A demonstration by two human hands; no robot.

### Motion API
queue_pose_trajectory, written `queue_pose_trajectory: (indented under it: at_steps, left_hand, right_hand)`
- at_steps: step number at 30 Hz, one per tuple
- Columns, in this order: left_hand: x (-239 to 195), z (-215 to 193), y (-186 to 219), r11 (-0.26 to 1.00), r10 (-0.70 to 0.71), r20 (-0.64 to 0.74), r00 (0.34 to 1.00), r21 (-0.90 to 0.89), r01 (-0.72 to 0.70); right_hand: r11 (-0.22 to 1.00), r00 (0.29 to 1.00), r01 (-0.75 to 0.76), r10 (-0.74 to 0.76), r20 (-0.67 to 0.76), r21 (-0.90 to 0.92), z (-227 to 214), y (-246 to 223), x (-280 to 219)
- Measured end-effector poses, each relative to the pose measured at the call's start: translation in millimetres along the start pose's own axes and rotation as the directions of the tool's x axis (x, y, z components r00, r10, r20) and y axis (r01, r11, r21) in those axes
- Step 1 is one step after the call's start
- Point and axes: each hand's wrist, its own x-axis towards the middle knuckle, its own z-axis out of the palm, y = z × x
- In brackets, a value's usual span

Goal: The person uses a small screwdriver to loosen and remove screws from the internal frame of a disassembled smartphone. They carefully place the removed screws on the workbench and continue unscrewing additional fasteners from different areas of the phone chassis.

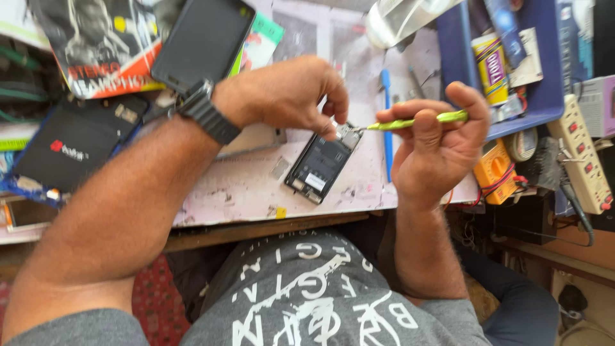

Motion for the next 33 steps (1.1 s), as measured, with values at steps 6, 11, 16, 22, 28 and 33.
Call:
queue_pose_trajectory:
  at_steps: [6, 11, 16, 22, 28, 33]
  left_hand:
    - [-1.9, -2.9, 7.7, 0.999, -0.003, -0.01, 1.0, -0.041, 0.002]
    - [-2.2, -2.3, 7.3, 0.997, -0.025, -0.01, 1.0, -0.076, 0.024]
    - [-1.7, -1.2, 5.8, 0.996, 0.012, -0.005, 1.0, -0.091, -0.012]
    - [-1.2, 0.0, 5.4, 0.992, 0.025, -0.002, 1.0, -0.126, -0.026]
    - [-1.7, -0.3, 3.0, 0.99, 0.027, 0.0, 1.0, -0.139, -0.027]
    - [-1.0, 0.4, 0.9, 0.986, 0.084, -0.025, 0.996, -0.145, -0.087]
  right_hand:
    - [0.999, 0.999, -0.029, 0.03, -0.023, 0.02, 5.0, -2.4, 1.8]
    - [0.999, 0.999, -0.031, 0.032, -0.011, 0.029, 5.1, -0.3, 2.4]
    - [0.998, 0.999, -0.038, 0.039, -0.006, 0.04, 4.7, 1.3, 1.4]
    - [0.999, 0.999, -0.033, 0.033, -0.004, 0.041, 6.2, 2.7, 3.0]
    - [0.999, 1.0, -0.025, 0.025, 0.006, 0.038, 5.2, 4.2, 5.3]
    - [0.999, 1.0, -0.031, 0.031, -0.002, 0.043, 4.4, 4.9, 4.5]
